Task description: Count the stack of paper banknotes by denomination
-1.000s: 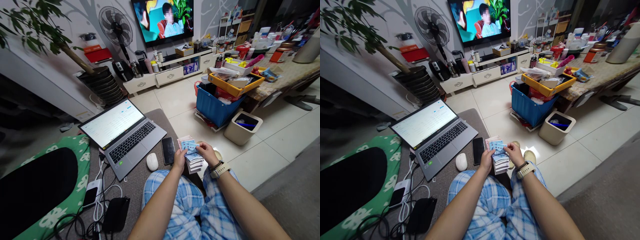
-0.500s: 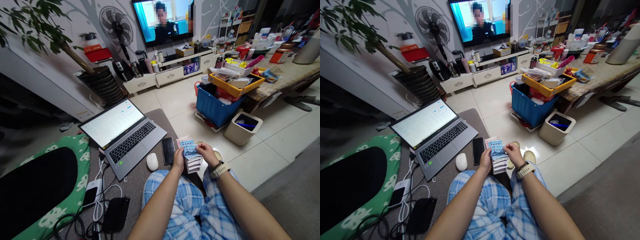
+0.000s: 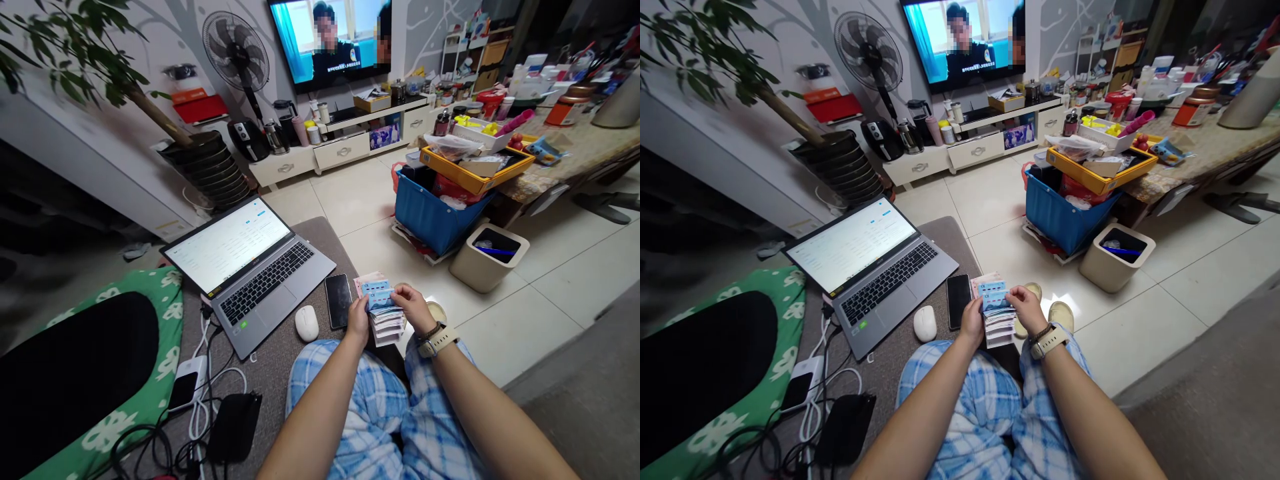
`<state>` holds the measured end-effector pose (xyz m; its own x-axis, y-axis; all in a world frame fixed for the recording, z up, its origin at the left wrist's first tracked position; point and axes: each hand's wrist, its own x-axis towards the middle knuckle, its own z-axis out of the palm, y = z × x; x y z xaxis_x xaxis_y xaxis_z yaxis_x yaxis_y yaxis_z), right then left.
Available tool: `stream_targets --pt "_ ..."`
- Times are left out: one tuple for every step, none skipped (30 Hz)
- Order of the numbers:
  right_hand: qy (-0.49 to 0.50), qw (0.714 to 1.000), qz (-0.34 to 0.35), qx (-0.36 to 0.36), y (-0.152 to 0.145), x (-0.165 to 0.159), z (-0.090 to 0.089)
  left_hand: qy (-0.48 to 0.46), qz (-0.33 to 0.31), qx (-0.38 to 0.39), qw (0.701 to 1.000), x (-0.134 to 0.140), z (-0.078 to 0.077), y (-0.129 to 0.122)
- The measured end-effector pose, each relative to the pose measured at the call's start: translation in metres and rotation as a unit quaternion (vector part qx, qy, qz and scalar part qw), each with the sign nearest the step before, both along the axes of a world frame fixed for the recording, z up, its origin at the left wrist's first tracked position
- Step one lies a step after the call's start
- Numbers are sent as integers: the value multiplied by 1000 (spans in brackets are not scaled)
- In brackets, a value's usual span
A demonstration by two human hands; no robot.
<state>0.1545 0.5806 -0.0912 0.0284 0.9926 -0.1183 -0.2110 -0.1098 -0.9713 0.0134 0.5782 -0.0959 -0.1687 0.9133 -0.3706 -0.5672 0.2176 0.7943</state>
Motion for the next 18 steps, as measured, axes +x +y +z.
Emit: stream_targets --pt "2 1000 -1 0 0 0 1 0 0 0 1000 0 -1 0" --pt "3 1000 -2 1 0 -1 1 0 0 0 1000 0 -1 0" --pt "4 1000 -3 1 0 -1 2 -1 0 0 1000 0 -2 1" --pt "5 1000 -5 1 0 -1 3 -1 0 0 1000 0 -2 1" --pt "6 1000 -6 1 0 -1 3 -2 -1 -1 1000 0 -2 1" --pt "8 1000 -7 1 0 -1 4 -3 -2 -1 1000 0 -2 1" --pt "9 1000 -8 1 0 -1 5 -5 -4 -2 1000 0 -2 2" --pt "10 1000 -8 0 0 -1 5 -7 -5 -1 1000 1 -2 2" --pt "12 1000 -8 -1 0 -1 5 -8 -7 -1 1000 1 -1 2" --pt "12 1000 -7 -2 0 -1 6 -9 -7 0 1000 1 -1 1" --pt "13 1000 -6 -3 0 -1 6 -10 -7 0 1000 1 -1 1" --pt "13 1000 -4 -3 0 0 6 -10 -7 1 1000 1 0 1" --pt "12 1000 -3 -4 0 0 6 -11 -8 2 1000 2 0 1" --pt "12 1000 -1 -5 0 1 6 -11 -8 3 1000 2 1 1" --pt "11 1000 1 -6 -1 3 6 -12 -9 4 1000 3 1 0" --pt "11 1000 3 -8 -1 5 6 -12 -10 4 1000 3 2 0" --pt "10 1000 6 -10 -2 6 6 -13 -12 4 1000 4 3 0" --pt "10 1000 8 -13 -2 8 7 -13 -14 4 1000 4 4 0"
